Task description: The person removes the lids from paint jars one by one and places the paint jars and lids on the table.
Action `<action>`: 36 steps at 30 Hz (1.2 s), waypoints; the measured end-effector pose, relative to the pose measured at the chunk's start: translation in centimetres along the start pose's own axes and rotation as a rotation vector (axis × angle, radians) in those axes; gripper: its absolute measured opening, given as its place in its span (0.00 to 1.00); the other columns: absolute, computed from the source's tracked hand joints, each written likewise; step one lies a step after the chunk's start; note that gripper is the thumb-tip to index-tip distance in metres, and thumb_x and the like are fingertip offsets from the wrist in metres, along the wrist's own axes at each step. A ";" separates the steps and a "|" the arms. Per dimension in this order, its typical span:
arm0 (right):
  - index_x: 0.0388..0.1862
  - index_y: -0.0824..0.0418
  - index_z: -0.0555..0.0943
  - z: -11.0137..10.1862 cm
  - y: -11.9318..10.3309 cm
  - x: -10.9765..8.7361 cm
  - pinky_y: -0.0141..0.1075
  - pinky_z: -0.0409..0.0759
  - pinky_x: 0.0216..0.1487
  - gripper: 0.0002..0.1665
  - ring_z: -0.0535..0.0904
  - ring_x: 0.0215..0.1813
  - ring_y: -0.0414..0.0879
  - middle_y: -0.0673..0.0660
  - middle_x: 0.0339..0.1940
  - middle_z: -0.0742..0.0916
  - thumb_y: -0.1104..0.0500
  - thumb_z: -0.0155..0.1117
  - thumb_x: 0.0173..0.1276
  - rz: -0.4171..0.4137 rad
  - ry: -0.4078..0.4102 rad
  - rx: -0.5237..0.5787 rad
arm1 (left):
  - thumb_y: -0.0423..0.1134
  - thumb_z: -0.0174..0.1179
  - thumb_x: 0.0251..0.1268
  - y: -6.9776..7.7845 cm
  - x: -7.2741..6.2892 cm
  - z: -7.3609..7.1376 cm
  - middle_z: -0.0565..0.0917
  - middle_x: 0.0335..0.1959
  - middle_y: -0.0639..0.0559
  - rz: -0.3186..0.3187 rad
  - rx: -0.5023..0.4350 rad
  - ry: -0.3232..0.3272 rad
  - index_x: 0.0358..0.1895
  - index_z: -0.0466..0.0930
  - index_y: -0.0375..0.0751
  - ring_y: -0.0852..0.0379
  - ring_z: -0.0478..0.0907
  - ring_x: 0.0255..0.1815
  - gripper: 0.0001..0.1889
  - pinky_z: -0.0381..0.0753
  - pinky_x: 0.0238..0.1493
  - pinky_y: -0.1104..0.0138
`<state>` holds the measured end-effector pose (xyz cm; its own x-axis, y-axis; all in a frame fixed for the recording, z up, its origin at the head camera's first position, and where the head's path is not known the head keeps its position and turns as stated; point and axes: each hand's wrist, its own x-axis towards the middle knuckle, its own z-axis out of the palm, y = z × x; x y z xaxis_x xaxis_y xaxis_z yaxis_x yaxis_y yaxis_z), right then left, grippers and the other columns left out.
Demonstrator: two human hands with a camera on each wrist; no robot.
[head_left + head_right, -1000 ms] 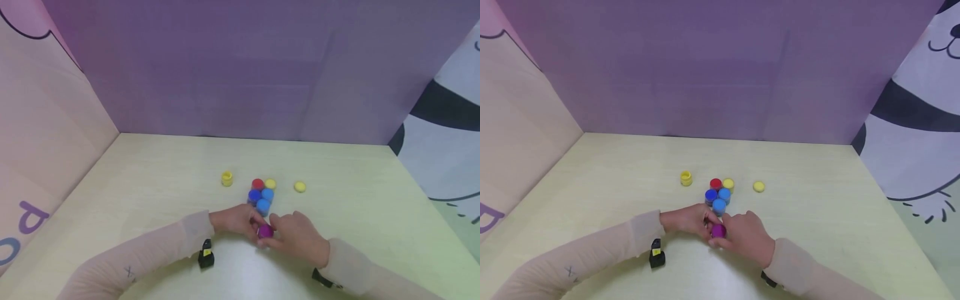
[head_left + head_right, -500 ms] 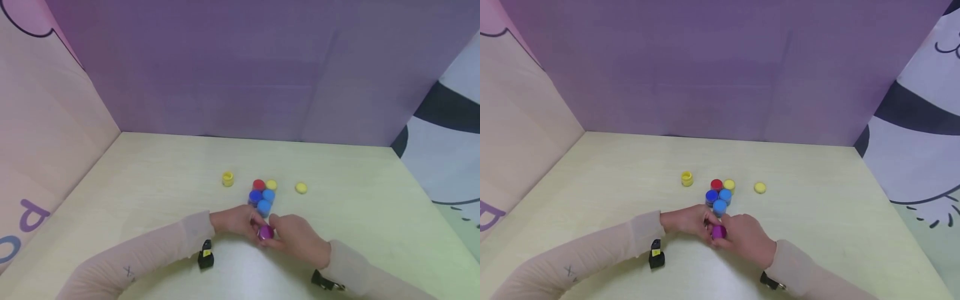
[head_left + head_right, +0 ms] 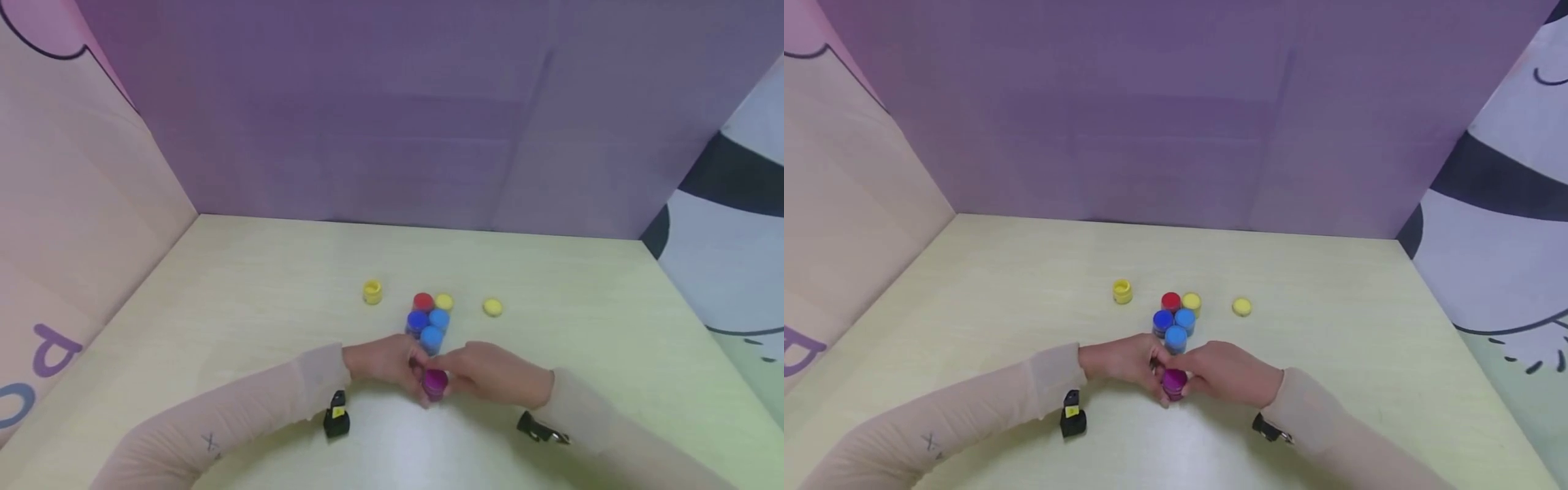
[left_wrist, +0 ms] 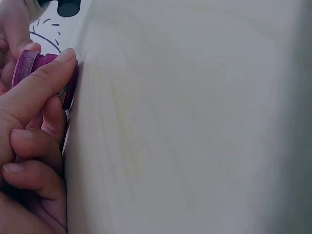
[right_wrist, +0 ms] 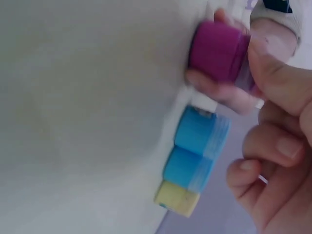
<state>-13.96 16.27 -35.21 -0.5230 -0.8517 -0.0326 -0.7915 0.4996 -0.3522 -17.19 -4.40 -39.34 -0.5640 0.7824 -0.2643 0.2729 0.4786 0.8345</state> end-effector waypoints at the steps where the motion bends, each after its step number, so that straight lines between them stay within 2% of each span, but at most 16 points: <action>1: 0.52 0.58 0.80 -0.2 0.1 0.0 0.26 0.77 0.38 0.18 0.79 0.33 0.33 0.46 0.34 0.86 0.61 0.65 0.62 -0.005 -0.011 -0.003 | 0.37 0.74 0.43 0.0 0.0 0.0 0.78 0.17 0.56 -0.002 0.000 0.001 0.35 0.86 0.48 0.65 0.68 0.22 0.12 0.68 0.27 0.75; 3: 0.53 0.57 0.80 -0.4 0.1 0.0 0.26 0.77 0.40 0.19 0.80 0.35 0.34 0.46 0.36 0.87 0.61 0.65 0.62 -0.011 -0.020 -0.003 | 0.37 0.74 0.43 0.1 -0.1 0.0 0.78 0.17 0.56 -0.002 -0.005 -0.001 0.35 0.86 0.47 0.65 0.68 0.21 0.12 0.68 0.27 0.75; 6: 0.52 0.57 0.80 -0.4 -0.1 0.1 0.25 0.75 0.34 0.18 0.76 0.27 0.31 0.43 0.26 0.84 0.57 0.66 0.62 0.036 -0.024 0.022 | 0.36 0.74 0.43 0.1 -0.1 0.0 0.77 0.17 0.55 0.008 -0.017 -0.001 0.33 0.85 0.46 0.65 0.68 0.20 0.11 0.67 0.25 0.75; 8: 0.49 0.58 0.79 -0.2 -0.6 0.0 0.24 0.72 0.28 0.18 0.69 0.22 0.30 0.41 0.19 0.78 0.53 0.66 0.62 0.096 0.003 0.034 | 0.35 0.74 0.43 0.1 -0.1 0.0 0.77 0.15 0.55 0.017 -0.026 -0.007 0.33 0.86 0.46 0.65 0.67 0.19 0.10 0.66 0.24 0.75; 10: 0.44 0.57 0.78 0.1 -1.2 0.0 0.24 0.66 0.22 0.18 0.62 0.18 0.31 0.40 0.14 0.70 0.48 0.67 0.61 0.190 0.039 0.047 | 0.35 0.74 0.44 0.1 0.0 0.0 0.77 0.15 0.55 0.028 -0.038 -0.010 0.36 0.87 0.46 0.65 0.67 0.18 0.12 0.66 0.22 0.75; 13: 0.33 0.56 0.75 0.7 -2.2 0.0 0.25 0.60 0.17 0.20 0.58 0.16 0.32 0.41 0.12 0.66 0.41 0.66 0.59 0.309 0.102 0.043 | 0.33 0.73 0.45 0.1 -0.1 0.0 0.78 0.16 0.54 0.033 -0.059 -0.017 0.40 0.87 0.47 0.65 0.68 0.18 0.15 0.66 0.22 0.75; 16: 0.25 0.54 0.70 1.3 -3.0 0.2 0.25 0.55 0.16 0.23 0.56 0.15 0.33 0.42 0.11 0.64 0.38 0.64 0.59 0.377 0.132 0.019 | 0.32 0.72 0.46 0.1 -0.2 0.0 0.78 0.16 0.54 0.026 -0.056 -0.011 0.41 0.86 0.47 0.64 0.69 0.19 0.15 0.67 0.22 0.75; 19: 0.22 0.54 0.69 1.7 -3.4 0.4 0.25 0.54 0.16 0.24 0.56 0.15 0.33 0.43 0.11 0.64 0.38 0.63 0.60 0.396 0.152 -0.014 | 0.31 0.72 0.47 0.1 -0.2 -0.1 0.77 0.16 0.54 0.014 -0.052 -0.009 0.40 0.87 0.48 0.64 0.69 0.19 0.14 0.66 0.22 0.75; 26: 0.22 0.54 0.68 2.1 -3.6 0.7 0.25 0.54 0.15 0.24 0.57 0.15 0.34 0.44 0.11 0.66 0.39 0.63 0.60 0.447 0.165 -0.035 | 0.32 0.71 0.48 0.2 -0.1 -0.1 0.75 0.14 0.56 -0.008 -0.032 -0.010 0.39 0.87 0.49 0.65 0.67 0.19 0.12 0.65 0.23 0.75; 33: 0.24 0.55 0.69 2.1 -3.6 0.7 0.25 0.56 0.15 0.21 0.58 0.15 0.33 0.43 0.13 0.67 0.43 0.65 0.60 0.380 0.204 -0.044 | 0.30 0.71 0.47 0.1 -0.1 -0.2 0.77 0.16 0.56 0.008 0.002 -0.011 0.39 0.87 0.47 0.65 0.68 0.20 0.13 0.66 0.25 0.76; 36: 0.27 0.55 0.71 1.9 -3.2 0.6 0.25 0.60 0.17 0.18 0.59 0.17 0.32 0.42 0.14 0.68 0.45 0.66 0.61 0.336 0.190 -0.010 | 0.30 0.71 0.47 0.0 0.0 -0.2 0.78 0.17 0.56 0.020 -0.002 -0.013 0.38 0.87 0.47 0.65 0.69 0.21 0.13 0.67 0.26 0.75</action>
<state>-11.13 13.82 -35.86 -0.8026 -0.5958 0.0294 -0.5680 0.7483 -0.3425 -17.33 -4.48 -39.27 -0.5481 0.7970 -0.2537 0.2824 0.4619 0.8408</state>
